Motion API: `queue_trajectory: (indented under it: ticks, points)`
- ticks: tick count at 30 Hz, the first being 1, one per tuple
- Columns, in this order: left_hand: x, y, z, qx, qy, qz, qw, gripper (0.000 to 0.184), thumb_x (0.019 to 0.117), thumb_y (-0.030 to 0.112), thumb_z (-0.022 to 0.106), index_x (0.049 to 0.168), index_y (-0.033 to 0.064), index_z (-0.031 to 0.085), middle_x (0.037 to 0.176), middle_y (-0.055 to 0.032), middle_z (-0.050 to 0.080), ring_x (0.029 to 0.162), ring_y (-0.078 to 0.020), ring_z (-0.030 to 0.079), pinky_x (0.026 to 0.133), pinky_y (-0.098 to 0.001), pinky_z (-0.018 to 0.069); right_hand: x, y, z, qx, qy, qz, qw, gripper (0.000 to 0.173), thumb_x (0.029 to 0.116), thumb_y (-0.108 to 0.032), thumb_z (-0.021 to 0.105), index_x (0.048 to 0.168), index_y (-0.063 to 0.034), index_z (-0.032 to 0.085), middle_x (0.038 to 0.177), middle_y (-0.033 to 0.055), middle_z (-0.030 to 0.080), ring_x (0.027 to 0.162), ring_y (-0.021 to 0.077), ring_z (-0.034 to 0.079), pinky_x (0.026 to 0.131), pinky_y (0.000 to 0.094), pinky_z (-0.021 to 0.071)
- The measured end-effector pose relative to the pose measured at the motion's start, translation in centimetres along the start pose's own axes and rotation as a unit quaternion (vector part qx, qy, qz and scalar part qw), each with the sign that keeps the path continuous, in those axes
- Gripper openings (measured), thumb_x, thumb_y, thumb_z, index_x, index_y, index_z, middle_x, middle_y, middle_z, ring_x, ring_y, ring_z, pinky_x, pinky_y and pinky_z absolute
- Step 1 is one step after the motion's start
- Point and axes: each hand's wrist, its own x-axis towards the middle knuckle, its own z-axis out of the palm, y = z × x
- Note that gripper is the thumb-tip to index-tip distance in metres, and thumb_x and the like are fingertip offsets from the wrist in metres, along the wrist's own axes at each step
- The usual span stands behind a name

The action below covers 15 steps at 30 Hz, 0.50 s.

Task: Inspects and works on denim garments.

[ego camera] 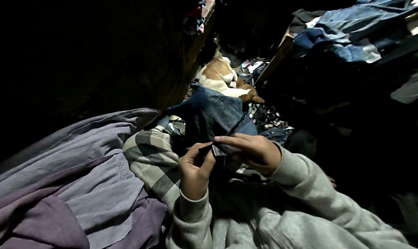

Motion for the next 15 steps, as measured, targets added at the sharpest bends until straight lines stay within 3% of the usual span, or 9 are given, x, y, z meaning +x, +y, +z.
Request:
queue_trajectory:
  ticks: [8, 15]
  points:
    - [-0.1, 0.1, 0.3, 0.008, 0.004, -0.005, 1.000, 0.011, 0.0843, -0.005, 0.065, 0.090, -0.0009, 0.074, 0.086, 0.0046, 0.074, 0.077, 0.0026, 0.069, 0.074, -0.0167, 0.0589, -0.2, 0.6, 0.5, 0.000, 0.035, -0.014, 0.999, 0.035, 0.1033, -0.023, 0.055, 0.135, -0.0154, 0.067, 0.086, 0.0155, 0.067, 0.065, 0.0216, 0.063, 0.057, 0.0349, 0.0535]
    - [0.1, 0.1, 0.2, -0.006, 0.013, -0.019, 1.000, 0.015, 0.0861, -0.006, 0.061, 0.092, -0.0003, 0.074, 0.085, 0.0055, 0.075, 0.078, 0.0028, 0.069, 0.073, -0.0166, 0.0583, -0.3, 2.0, 0.3, 0.028, 0.096, 0.026, 0.995, 0.036, 0.1054, -0.022, 0.049, 0.131, -0.0055, 0.069, 0.089, 0.0137, 0.070, 0.073, 0.0120, 0.063, 0.071, 0.0243, 0.0535]
